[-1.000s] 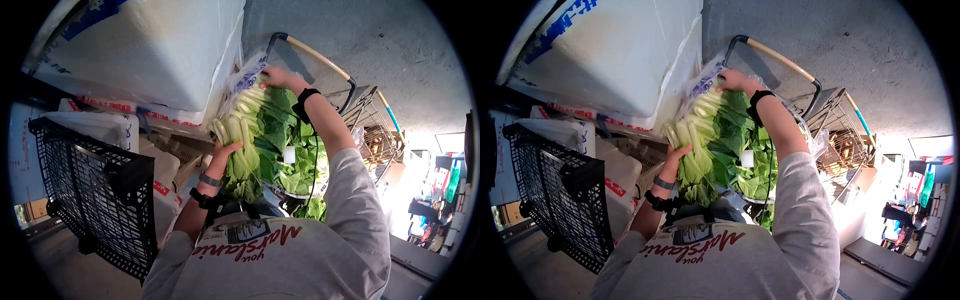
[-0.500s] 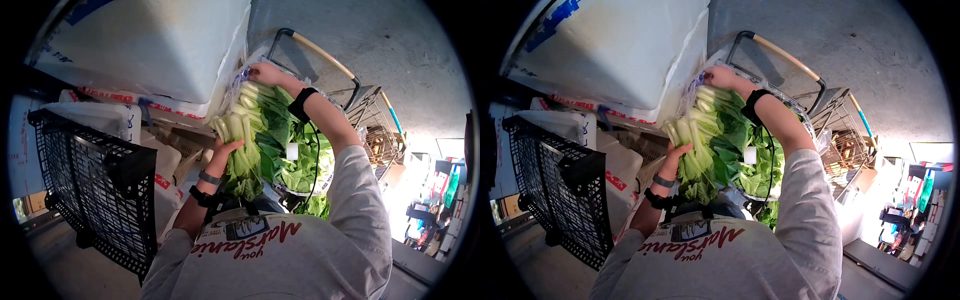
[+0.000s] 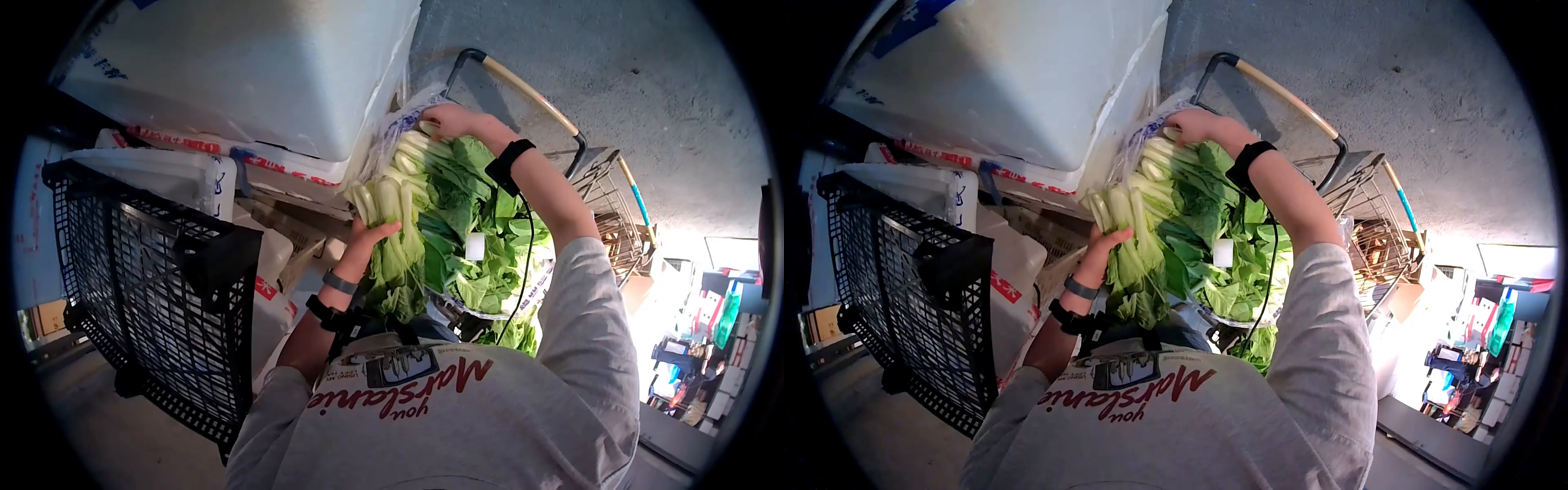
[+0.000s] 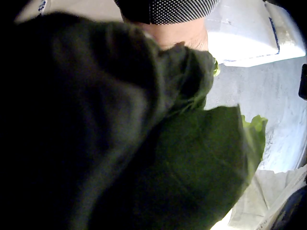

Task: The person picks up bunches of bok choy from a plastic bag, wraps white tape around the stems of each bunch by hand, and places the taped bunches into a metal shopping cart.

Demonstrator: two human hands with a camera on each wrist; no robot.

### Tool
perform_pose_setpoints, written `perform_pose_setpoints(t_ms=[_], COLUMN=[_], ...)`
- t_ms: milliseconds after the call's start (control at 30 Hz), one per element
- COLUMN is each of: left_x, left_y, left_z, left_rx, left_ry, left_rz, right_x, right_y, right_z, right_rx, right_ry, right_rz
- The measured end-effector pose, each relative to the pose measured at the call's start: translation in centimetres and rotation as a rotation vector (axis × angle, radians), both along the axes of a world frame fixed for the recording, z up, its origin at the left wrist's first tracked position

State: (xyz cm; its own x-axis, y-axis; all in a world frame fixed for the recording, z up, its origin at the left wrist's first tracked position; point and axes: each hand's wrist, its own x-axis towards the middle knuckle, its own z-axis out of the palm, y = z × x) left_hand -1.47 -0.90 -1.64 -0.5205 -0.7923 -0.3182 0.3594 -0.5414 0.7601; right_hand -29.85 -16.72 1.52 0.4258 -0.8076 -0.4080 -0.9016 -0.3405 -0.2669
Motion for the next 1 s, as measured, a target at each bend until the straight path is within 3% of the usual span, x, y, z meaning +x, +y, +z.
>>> perform_pose_setpoints(t_ms=[167,233,267,333,400,467,867,1000], left_x=[0.1,0.2,0.3,0.4,0.5,0.5,-0.1,0.1], left_y=[0.0,-0.2,-0.2,-0.3,-0.3,-0.3,0.0,-0.6], left_z=[-0.8,-0.6,-0.5,-1.1,-1.3,-1.1,-1.4,-1.7], left_rx=[-0.065,-0.028,0.010,0.006,0.003,-0.021,-0.085,-0.127], left_ry=[-0.067,-0.035,-0.007,-0.010,-0.016,-0.045,-0.047,-0.018], left_rz=[0.016,0.007,-0.004,0.001,0.001,0.010,0.009,-0.048], right_x=[-1.0,-1.2,-1.5,-2.4,-3.4,-3.2,-3.4,-2.4], right_y=[1.4,3.2,3.8,5.0,5.9,7.5,13.2,15.8], right_z=[1.3,3.9,4.8,6.0,6.5,8.2,17.2,17.6], right_rx=[0.004,0.081,0.081,0.075,0.059,0.094,-0.027,-0.132], right_ry=[-0.129,-0.371,-0.368,-0.603,-0.622,-0.827,-0.929,-0.976], right_rz=[-0.058,-0.266,-0.264,-0.301,-0.301,-0.322,-0.328,-0.478])
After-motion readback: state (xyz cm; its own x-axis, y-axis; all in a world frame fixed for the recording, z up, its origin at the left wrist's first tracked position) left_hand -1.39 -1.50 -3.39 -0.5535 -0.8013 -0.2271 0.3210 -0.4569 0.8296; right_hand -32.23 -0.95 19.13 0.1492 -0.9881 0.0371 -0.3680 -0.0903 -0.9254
